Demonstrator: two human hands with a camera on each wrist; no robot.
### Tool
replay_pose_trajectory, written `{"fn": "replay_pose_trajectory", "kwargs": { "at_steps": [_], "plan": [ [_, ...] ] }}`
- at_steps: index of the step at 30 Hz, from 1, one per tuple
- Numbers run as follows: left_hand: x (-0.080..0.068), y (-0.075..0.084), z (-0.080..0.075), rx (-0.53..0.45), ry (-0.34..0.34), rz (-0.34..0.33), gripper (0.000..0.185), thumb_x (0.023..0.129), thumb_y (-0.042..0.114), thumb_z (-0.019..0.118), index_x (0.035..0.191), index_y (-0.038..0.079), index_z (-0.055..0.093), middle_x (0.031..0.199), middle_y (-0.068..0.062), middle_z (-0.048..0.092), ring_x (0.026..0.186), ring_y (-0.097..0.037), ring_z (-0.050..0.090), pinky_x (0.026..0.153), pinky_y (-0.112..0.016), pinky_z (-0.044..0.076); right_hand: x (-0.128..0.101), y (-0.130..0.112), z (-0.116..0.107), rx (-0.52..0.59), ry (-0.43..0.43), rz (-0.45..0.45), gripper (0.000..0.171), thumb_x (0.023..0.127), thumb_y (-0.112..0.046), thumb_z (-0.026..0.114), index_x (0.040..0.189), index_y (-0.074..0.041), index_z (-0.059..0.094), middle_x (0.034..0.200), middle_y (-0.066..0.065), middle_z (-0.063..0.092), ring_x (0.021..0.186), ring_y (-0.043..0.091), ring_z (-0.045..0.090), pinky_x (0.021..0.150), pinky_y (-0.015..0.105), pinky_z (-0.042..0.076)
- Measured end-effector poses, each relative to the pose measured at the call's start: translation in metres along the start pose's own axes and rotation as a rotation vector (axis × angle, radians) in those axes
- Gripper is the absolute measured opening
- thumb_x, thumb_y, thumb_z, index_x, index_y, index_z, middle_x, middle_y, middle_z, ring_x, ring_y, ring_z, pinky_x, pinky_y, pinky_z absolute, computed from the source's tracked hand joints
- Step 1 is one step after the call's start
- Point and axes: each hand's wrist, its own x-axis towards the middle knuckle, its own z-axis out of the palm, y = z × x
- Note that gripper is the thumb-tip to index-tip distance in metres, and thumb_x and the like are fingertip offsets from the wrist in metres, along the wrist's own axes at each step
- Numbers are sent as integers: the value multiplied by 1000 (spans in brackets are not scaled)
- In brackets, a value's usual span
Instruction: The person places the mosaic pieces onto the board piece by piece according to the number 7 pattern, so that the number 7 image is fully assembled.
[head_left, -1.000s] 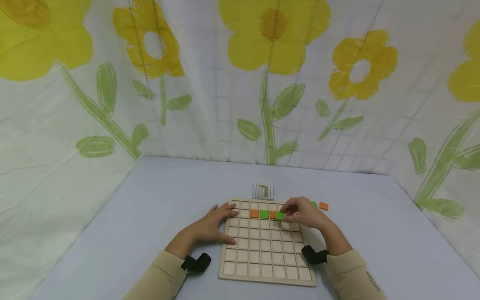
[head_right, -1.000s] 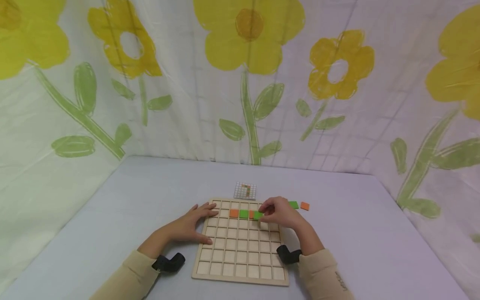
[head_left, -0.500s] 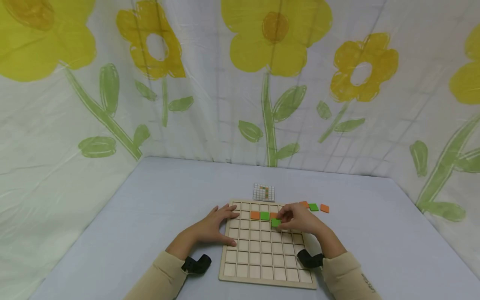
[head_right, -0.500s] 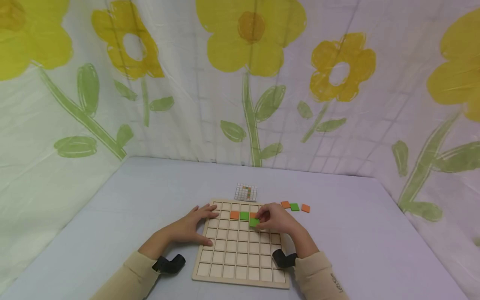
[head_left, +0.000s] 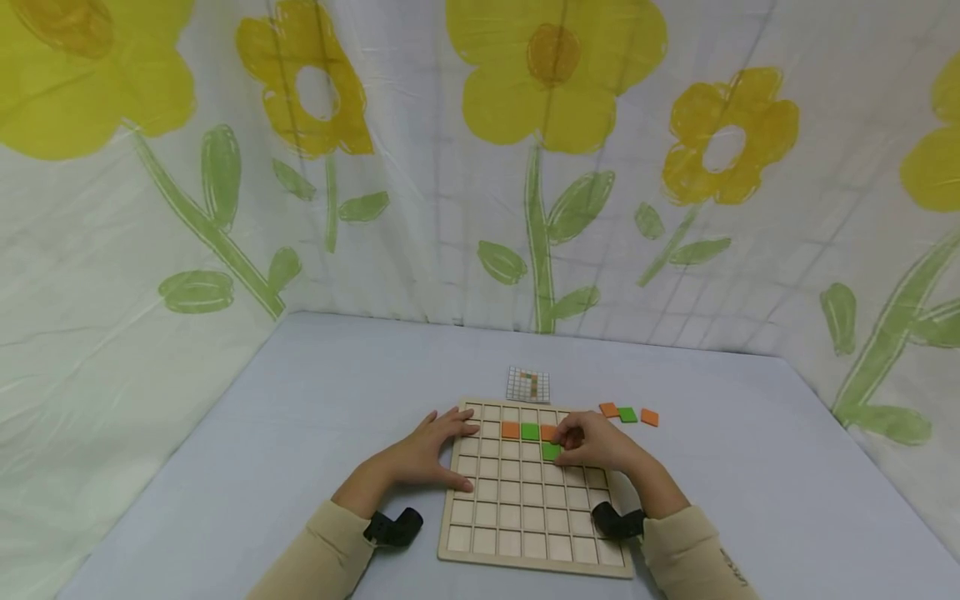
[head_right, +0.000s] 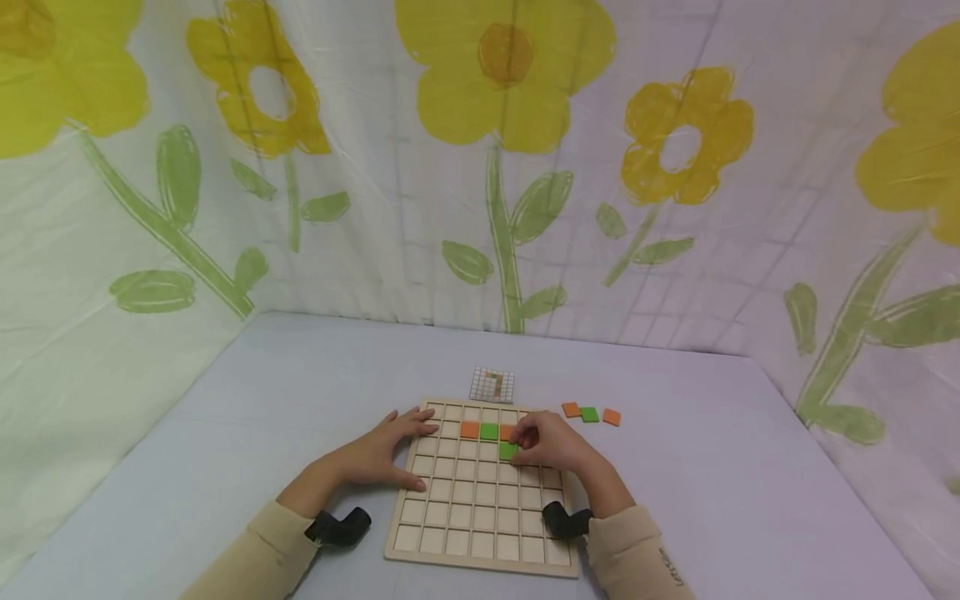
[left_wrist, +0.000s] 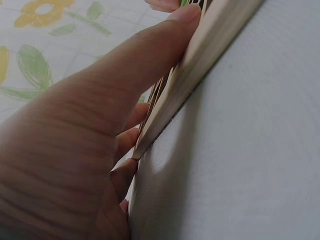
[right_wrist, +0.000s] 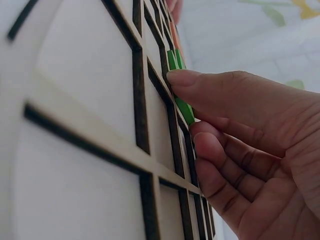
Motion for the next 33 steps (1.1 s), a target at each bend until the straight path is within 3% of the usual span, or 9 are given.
{"fn": "replay_pose_trajectory", "kwargs": {
  "at_steps": [9, 14, 20, 26, 33],
  "plan": [
    [0, -1, 1, 2, 3, -3, 85, 68, 54, 73, 137, 15, 42, 151, -4, 24, 142, -23, 10, 116, -47, 1, 2, 2, -1, -12, -11, -6, 23, 75, -18, 75, 92, -5, 65, 85, 4, 62, 71, 8, 55, 62, 22, 51],
    [0, -1, 1, 3, 1, -6, 85, 68, 54, 73, 137, 15, 42, 151, -4, 23, 142, -23, 9, 116, -47, 0, -2, 8, -12, 42, -6, 25, 24, 77, -19, 74, 95, -5, 66, 88, 6, 62, 73, 11, 56, 62, 24, 51],
    [-1, 0, 0, 3, 4, -6, 85, 68, 54, 73, 137, 15, 42, 151, -4, 23, 142, -23, 10, 116, -47, 1, -10, 23, -34, 126, 108, 107, 34, 77, -19, 73, 103, 2, 65, 90, 11, 62, 75, 14, 56, 63, 24, 51],
    [0, 1, -1, 8, 6, -8, 85, 68, 54, 73, 137, 15, 42, 151, -3, 24, 142, -22, 9, 116, -46, 1, -19, 37, -51, 116, 243, 189, 35, 78, -18, 73, 105, 2, 64, 92, 11, 64, 78, 12, 58, 65, 21, 51],
    [0, 2, -1, -1, -1, -5, 85, 69, 52, 74, 137, 13, 42, 151, -5, 24, 142, -24, 9, 116, -47, 0, -33, 53, -65, 101, 314, 241, 41, 78, -24, 73, 108, 2, 63, 98, 13, 64, 79, 8, 58, 67, 20, 51]
  ]
}}
